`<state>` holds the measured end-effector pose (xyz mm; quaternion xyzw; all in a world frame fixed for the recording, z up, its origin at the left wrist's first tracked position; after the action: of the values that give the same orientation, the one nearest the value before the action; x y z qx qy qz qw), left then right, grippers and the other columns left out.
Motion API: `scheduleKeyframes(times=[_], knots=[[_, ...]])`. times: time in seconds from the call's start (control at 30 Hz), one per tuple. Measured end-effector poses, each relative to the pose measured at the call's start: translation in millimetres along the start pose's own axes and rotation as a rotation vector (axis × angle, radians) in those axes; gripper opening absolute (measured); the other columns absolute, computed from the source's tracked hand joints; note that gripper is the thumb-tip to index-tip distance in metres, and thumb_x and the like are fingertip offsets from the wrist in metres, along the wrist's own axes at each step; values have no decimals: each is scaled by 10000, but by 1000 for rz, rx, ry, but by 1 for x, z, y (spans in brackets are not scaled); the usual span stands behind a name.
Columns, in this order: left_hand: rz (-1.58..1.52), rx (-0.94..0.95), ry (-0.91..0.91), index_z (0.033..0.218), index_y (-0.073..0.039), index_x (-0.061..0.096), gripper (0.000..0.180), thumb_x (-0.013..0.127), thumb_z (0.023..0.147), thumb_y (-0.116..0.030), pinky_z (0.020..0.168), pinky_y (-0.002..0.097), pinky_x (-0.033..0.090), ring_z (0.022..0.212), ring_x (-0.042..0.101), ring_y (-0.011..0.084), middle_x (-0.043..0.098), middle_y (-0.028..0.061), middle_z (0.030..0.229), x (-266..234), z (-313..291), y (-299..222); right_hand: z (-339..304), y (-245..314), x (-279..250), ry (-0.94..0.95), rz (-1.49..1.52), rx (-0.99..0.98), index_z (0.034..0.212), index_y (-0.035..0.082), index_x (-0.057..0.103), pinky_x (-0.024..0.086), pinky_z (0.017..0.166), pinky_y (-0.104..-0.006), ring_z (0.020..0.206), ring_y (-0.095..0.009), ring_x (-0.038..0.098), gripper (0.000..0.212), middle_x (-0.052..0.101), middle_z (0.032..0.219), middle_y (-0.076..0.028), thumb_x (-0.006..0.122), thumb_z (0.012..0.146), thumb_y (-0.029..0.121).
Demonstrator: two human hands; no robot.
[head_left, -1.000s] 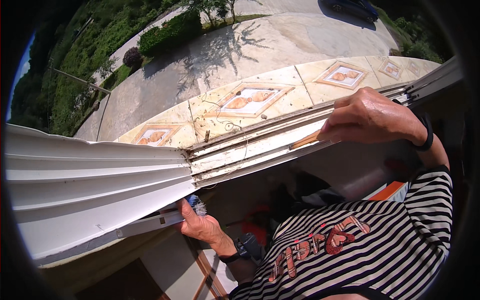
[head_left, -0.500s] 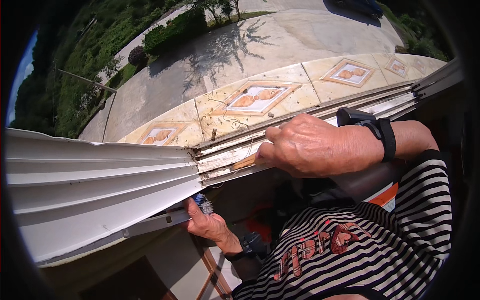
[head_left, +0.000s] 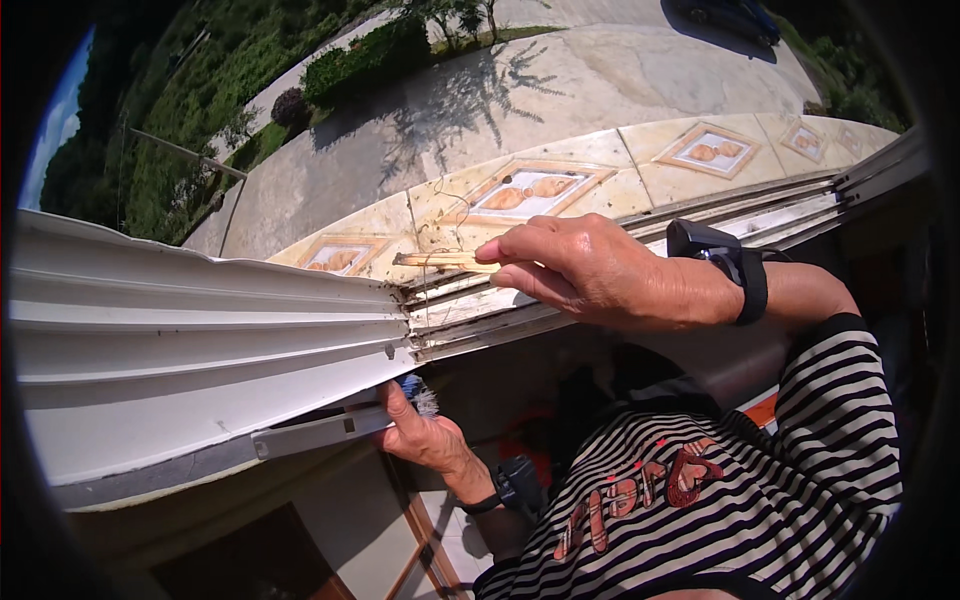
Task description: Cleaning the tracks of a sliding window using a brush, wooden stick, and cloth.
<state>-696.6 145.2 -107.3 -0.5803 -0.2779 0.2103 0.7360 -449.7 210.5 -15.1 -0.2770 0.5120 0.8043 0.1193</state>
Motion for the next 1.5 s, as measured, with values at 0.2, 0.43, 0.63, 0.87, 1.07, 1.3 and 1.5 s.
scheduleKeyframes(times=[0.2,0.43,0.63,0.87,1.07,1.3,1.5], knots=[[-53,-6,64,1152,87,506,411,603,811,-120,952,331,351,1034,516,210,554,136,1146,3,0,2,-22,10,-4,387,-105,48,891,-11,612,472,617,-421,703,-359,600,206,603,699,-201,574,816,177],[27,-1,1,1150,84,505,416,608,795,-106,960,337,347,1042,515,222,542,149,1155,2,-1,-4,-6,21,6,571,-318,-68,824,-11,594,475,602,-406,666,-342,599,155,579,685,-191,577,753,126],[-19,-56,-6,1175,79,474,438,599,780,-61,960,338,351,1044,515,229,519,144,1177,2,-1,3,4,31,58,614,-416,-144,835,4,539,480,556,-404,618,-329,587,141,546,684,-169,570,762,121],[-40,-81,4,1181,78,473,441,602,783,-63,969,342,341,1056,507,224,512,145,1192,-1,0,10,0,14,28,166,16,-42,888,-3,603,469,542,-402,648,-337,605,181,603,711,-201,554,822,158],[-49,-58,21,1153,81,503,395,597,802,-75,970,339,335,1059,498,217,523,140,1181,0,0,9,-16,7,-8,339,-90,13,936,6,620,470,611,-406,705,-349,602,212,604,730,-198,571,826,181],[-16,8,40,1184,69,477,426,603,806,-83,957,333,340,1038,501,214,522,134,1176,-6,3,11,-6,20,2,534,-182,-4,816,-24,611,474,612,-403,670,-359,596,168,593,677,-205,565,780,133],[18,45,-26,1082,123,554,477,649,796,-247,935,328,371,1029,521,211,562,151,1133,9,-2,-4,5,18,43,466,-236,-137,712,-18,601,474,575,-423,659,-356,603,130,581,631,-209,584,695,109]])
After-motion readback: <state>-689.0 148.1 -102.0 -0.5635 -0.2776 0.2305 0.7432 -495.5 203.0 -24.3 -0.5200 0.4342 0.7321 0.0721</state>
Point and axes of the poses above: each hand's wrist, its own z-axis towards the middle knuckle, its own x-axis out of the palm, y = z × x, the point moved 9 cm from there along z, towards the middle knuckle
